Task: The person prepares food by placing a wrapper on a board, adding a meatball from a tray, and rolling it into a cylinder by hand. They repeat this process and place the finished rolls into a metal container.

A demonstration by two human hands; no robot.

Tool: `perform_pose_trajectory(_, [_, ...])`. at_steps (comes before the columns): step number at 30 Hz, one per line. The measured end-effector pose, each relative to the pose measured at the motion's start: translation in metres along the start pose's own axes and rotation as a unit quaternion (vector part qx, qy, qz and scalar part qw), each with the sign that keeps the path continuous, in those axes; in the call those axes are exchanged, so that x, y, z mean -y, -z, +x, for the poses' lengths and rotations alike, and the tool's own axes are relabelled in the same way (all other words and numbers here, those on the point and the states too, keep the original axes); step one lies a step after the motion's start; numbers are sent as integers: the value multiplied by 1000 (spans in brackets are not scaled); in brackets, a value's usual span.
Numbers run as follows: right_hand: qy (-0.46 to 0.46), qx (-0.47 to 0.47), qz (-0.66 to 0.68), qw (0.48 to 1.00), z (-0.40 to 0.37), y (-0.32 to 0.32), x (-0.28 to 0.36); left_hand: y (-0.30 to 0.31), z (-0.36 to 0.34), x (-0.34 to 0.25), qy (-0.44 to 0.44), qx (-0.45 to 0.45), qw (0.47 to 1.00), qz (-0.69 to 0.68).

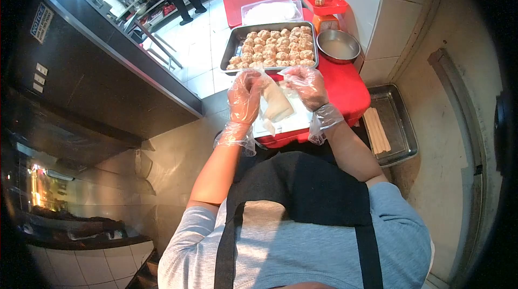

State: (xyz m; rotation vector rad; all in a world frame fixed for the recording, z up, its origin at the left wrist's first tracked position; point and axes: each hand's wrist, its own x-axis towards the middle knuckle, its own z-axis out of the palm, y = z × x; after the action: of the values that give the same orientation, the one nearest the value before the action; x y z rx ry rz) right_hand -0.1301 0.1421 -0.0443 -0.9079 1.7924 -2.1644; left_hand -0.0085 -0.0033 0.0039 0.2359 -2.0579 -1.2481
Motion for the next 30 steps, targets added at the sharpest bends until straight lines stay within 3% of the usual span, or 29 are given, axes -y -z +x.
perform_pose_trajectory(2, [2,-23,-12,1000,0,4,-2,3,0,-3,1,-19,999,31])
perform_pose_trajectory(5, [43,67,35,996,-9,-15,4,1,0,-6,-12,-37,998,45])
perform_pose_trajectory(6, [-69,87,191,975,-9,-27,3,-2,-2,-6,-18,-40,998,43])
perform_pose_trajectory(8, [-84,99,130,983,-15,-33,5,-8,-7,-4,22,-1,1000,-7])
perform_pose_trajectory(9, [16,88,-88,992,-18,-29,13,-9,-8,-4,41,17,998,-32])
perform_pose_trajectory(13, [5,62,-81,995,-16,-20,13,-6,-6,0,2,14,1000,-16])
perform_pose_trajectory(16, [45,17,-59,997,-16,-22,15,-6,-7,-5,26,36,999,2])
perform_pose_trajectory(19, [74,-5,-79,994,-16,-20,11,-8,-9,6,115,88,989,-27])
perform_pose_trajectory(22, [77,14,-40,996,-10,-16,-4,-10,-16,9,153,101,977,-106])
perform_pose_trajectory(24, [1,35,59,998,-11,-14,-1,-10,-17,10,160,102,975,-113])
perform_pose_trajectory(30, [-74,99,196,973,-11,-20,18,-4,-9,24,44,78,994,60])
